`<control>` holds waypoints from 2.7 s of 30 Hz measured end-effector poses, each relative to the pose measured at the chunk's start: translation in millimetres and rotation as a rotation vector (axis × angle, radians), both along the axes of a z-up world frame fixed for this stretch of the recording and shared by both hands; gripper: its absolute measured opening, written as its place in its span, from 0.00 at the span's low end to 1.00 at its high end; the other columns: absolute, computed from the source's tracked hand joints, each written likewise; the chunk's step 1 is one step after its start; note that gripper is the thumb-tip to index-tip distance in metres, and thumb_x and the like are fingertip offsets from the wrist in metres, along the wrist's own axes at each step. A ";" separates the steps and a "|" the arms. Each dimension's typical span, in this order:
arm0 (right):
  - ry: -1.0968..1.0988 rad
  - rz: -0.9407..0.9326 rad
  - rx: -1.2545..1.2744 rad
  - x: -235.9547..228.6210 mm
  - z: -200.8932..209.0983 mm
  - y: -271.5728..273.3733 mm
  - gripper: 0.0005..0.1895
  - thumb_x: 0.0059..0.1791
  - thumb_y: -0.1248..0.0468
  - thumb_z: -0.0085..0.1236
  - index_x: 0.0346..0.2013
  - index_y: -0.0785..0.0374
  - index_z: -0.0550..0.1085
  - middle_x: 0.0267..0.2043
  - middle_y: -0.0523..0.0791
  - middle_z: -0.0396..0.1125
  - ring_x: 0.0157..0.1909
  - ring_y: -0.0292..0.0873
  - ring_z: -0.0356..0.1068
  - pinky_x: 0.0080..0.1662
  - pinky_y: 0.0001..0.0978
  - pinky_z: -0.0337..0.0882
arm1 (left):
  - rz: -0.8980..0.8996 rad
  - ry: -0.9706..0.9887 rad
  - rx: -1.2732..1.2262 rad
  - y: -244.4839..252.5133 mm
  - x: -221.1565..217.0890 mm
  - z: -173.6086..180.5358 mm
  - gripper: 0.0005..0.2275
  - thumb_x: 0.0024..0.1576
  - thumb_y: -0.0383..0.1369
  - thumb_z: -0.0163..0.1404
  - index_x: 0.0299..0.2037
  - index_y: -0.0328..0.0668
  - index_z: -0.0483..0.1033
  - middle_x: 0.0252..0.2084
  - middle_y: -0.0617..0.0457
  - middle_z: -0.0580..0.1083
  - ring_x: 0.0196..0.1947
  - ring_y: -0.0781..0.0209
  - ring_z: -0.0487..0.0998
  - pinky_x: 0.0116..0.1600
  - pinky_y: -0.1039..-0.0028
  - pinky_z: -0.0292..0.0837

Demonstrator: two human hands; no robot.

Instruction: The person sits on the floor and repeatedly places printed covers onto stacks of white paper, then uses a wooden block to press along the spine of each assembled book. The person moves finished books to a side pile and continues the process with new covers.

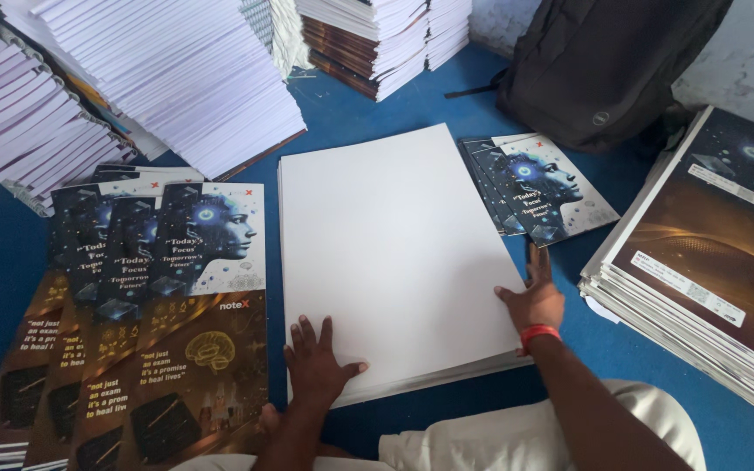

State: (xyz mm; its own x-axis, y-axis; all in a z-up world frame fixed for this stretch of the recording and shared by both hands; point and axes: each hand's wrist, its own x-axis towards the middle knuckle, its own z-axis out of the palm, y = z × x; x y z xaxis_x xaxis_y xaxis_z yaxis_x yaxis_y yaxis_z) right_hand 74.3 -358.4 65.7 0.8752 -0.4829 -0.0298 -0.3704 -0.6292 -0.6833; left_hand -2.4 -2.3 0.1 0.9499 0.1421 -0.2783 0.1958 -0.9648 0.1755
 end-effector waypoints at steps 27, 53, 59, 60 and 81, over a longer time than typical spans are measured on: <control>-0.066 0.348 -0.346 -15.4 120.8 28.1 0.23 0.46 0.64 0.62 0.56 0.56 0.77 0.50 0.50 0.76 0.48 0.50 0.78 0.53 0.41 0.77 | -0.104 -0.005 -0.116 -5.5 2.7 22.6 0.47 0.50 0.57 0.60 0.75 0.47 0.49 0.78 0.37 0.41 0.79 0.40 0.37 0.77 0.48 0.38; -0.209 1.024 -0.774 -59.4 97.3 192.3 0.28 0.42 0.61 0.60 0.53 0.73 0.72 0.61 0.59 0.64 0.65 0.59 0.62 0.63 0.60 0.57 | 0.327 -0.140 -1.664 -32.6 60.4 70.1 0.15 0.61 0.38 0.54 0.42 0.29 0.82 0.33 0.51 0.78 0.33 0.64 0.76 0.43 0.70 0.76; -0.445 1.045 -0.371 -12.7 94.8 166.6 0.17 0.47 0.60 0.60 0.48 0.63 0.76 0.54 0.51 0.72 0.53 0.55 0.72 0.57 0.49 0.68 | 0.455 -0.195 -1.276 -30.2 62.3 85.2 0.12 0.60 0.36 0.55 0.34 0.32 0.83 0.23 0.52 0.76 0.22 0.65 0.74 0.31 0.71 0.75; -0.573 0.980 -0.170 4.4 94.9 158.3 0.18 0.44 0.60 0.60 0.47 0.65 0.76 0.54 0.52 0.72 0.54 0.55 0.73 0.59 0.44 0.71 | 0.440 -0.222 -1.225 -29.3 61.4 85.1 0.13 0.60 0.36 0.55 0.34 0.31 0.83 0.22 0.51 0.76 0.22 0.65 0.73 0.30 0.71 0.74; 0.046 0.889 -0.311 167.4 -11.2 172.6 0.59 0.33 0.36 0.73 0.74 0.37 0.55 0.81 0.58 0.29 0.77 0.69 0.39 0.72 0.53 0.53 | 0.401 -0.450 -0.657 -12.2 78.6 17.7 0.22 0.50 0.33 0.61 0.54 0.35 0.74 0.48 0.38 0.76 0.49 0.40 0.77 0.54 0.58 0.72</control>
